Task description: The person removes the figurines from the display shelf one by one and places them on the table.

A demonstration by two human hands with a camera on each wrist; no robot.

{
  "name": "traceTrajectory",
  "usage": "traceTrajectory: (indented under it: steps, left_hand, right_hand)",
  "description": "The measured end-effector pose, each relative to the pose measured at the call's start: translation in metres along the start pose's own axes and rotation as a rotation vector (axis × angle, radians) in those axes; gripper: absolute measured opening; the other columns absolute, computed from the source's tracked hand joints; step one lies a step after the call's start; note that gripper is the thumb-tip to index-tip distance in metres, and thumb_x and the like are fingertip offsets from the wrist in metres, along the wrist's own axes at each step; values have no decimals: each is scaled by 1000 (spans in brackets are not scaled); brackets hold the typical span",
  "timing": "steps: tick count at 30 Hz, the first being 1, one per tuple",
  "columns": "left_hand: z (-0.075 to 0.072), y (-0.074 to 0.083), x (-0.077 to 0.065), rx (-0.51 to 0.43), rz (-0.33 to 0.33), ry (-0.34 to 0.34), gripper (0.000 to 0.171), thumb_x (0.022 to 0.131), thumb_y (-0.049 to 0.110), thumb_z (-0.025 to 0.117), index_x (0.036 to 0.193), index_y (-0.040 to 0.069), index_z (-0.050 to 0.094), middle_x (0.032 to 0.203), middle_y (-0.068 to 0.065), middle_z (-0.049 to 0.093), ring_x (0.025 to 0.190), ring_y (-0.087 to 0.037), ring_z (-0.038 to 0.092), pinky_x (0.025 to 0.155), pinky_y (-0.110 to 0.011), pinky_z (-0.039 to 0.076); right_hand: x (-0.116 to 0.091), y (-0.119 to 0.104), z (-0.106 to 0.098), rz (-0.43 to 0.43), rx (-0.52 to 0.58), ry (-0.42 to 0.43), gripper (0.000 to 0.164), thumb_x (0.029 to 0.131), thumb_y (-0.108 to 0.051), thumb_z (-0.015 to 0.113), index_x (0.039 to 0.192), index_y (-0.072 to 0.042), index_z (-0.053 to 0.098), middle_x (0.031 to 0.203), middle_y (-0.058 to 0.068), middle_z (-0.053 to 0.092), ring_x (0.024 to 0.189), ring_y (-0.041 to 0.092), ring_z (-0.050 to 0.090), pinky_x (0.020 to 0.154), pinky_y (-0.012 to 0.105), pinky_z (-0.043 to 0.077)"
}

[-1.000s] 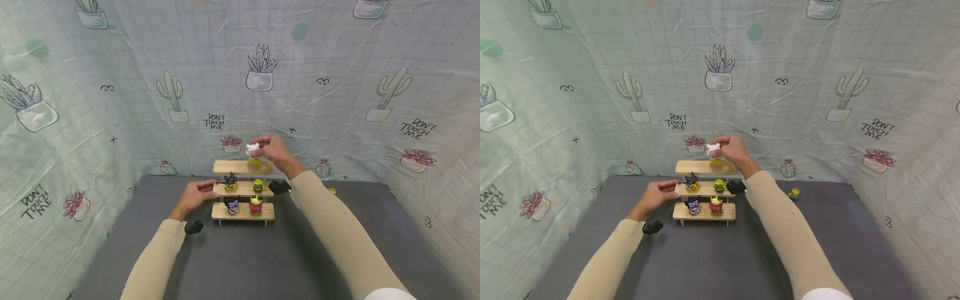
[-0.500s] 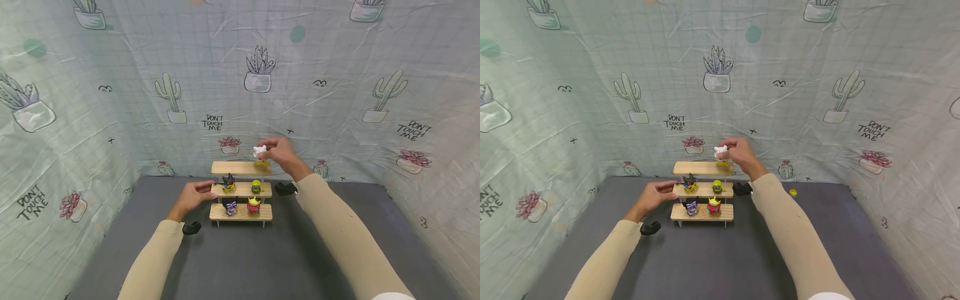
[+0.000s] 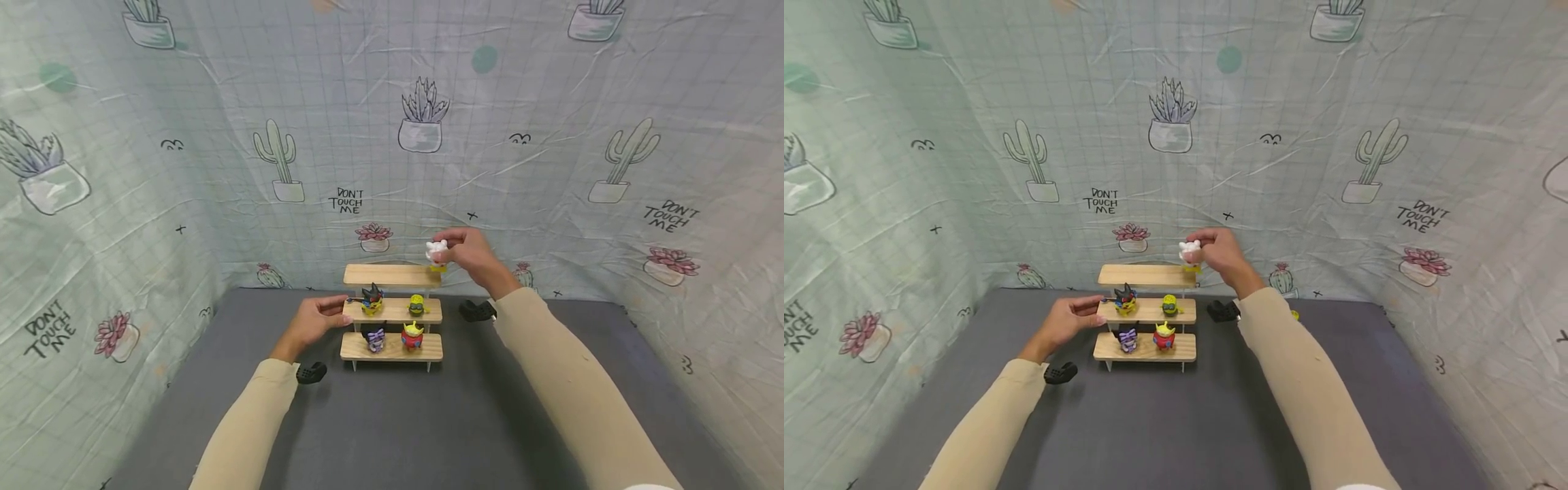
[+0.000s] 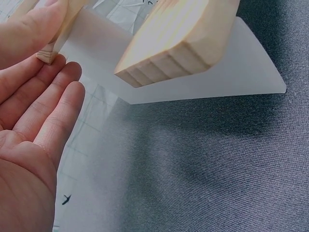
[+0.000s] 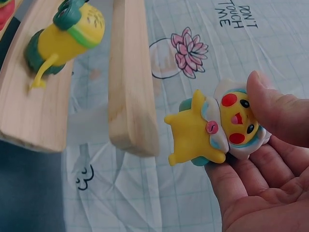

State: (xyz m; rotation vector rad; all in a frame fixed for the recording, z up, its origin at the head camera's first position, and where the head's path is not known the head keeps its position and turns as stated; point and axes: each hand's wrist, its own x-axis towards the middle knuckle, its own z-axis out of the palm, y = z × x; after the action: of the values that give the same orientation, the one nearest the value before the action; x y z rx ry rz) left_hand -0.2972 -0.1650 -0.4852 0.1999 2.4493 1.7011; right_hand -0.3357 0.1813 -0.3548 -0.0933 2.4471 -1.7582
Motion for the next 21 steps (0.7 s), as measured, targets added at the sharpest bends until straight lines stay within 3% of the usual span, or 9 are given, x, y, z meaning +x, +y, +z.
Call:
traceTrajectory:
  steps: [8,14,21]
  left_hand:
    - [-1,-2,0,12,-1,11,59,91,14,83,145,4,62,152,-19,58,139,-38,59,108,-45,57]
    - [-2,-2,0,22,4,15,58,92,15,82,145,4,62,151,-19,58,139,-38,59,108,-45,57]
    - [-1,-2,0,24,20,13,58,92,15,82,145,3,62,151,-19,58,138,-39,59,108,-45,57]
  right_hand:
    - [-4,8,-11,3,-10,-12,42,96,-2,72,137,-1,65,159,20,46,147,38,43,117,57,47]
    - [-7,11,-17,12,-3,2,42,97,-2,71,138,-1,64,167,17,36,154,37,36,122,55,43]
    - [-9,17,-25,33,2,10,44,96,-3,72,139,-1,63,158,20,47,148,38,43,120,54,45]
